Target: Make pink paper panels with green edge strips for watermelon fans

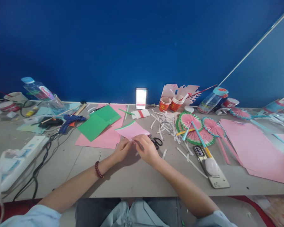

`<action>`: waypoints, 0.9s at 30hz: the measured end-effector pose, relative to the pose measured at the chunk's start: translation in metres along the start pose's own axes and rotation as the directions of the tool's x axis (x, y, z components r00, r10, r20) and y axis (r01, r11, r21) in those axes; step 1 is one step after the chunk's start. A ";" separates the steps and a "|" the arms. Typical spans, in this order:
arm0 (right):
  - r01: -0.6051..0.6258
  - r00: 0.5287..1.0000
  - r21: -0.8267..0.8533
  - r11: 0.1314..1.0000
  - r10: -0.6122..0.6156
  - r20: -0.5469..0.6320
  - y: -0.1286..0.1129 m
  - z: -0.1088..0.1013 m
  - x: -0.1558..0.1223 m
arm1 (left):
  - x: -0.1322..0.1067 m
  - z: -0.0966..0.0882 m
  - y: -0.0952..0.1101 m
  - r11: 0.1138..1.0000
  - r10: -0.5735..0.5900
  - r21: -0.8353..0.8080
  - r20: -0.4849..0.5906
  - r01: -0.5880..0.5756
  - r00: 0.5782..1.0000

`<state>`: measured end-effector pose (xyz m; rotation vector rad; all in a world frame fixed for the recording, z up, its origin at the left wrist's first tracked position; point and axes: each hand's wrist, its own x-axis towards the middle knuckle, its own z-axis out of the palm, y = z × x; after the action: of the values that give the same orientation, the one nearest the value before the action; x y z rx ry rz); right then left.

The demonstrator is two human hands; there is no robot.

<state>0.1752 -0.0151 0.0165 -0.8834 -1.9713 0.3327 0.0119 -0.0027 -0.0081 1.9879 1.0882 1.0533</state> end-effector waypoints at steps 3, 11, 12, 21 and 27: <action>0.007 1.000 -0.002 1.000 -0.007 -0.006 0.001 0.001 -0.001 | -0.001 -0.002 0.003 0.999 0.051 0.013 0.023 -0.051 0.998; 0.032 0.999 -0.026 0.999 -0.032 -0.008 0.006 0.000 -0.001 | -0.001 -0.003 0.006 0.969 0.196 0.139 0.070 -0.204 0.978; 0.050 0.999 -0.030 0.998 -0.050 -0.001 0.007 -0.001 0.000 | -0.001 -0.003 0.006 0.968 0.201 0.140 0.072 -0.209 0.977; 0.322 0.945 -0.204 0.924 -0.300 0.134 0.004 -0.013 0.006 | -0.003 -0.005 0.006 0.955 0.220 0.181 0.100 -0.235 0.970; 0.420 0.904 -0.288 0.861 -0.367 0.220 0.000 -0.019 0.009 | -0.003 -0.005 0.006 0.940 0.250 0.206 0.126 -0.272 0.960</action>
<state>0.1883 -0.0110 0.0325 -0.6408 -2.3401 -0.1803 0.0092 -0.0076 -0.0018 2.3901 0.9407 0.9884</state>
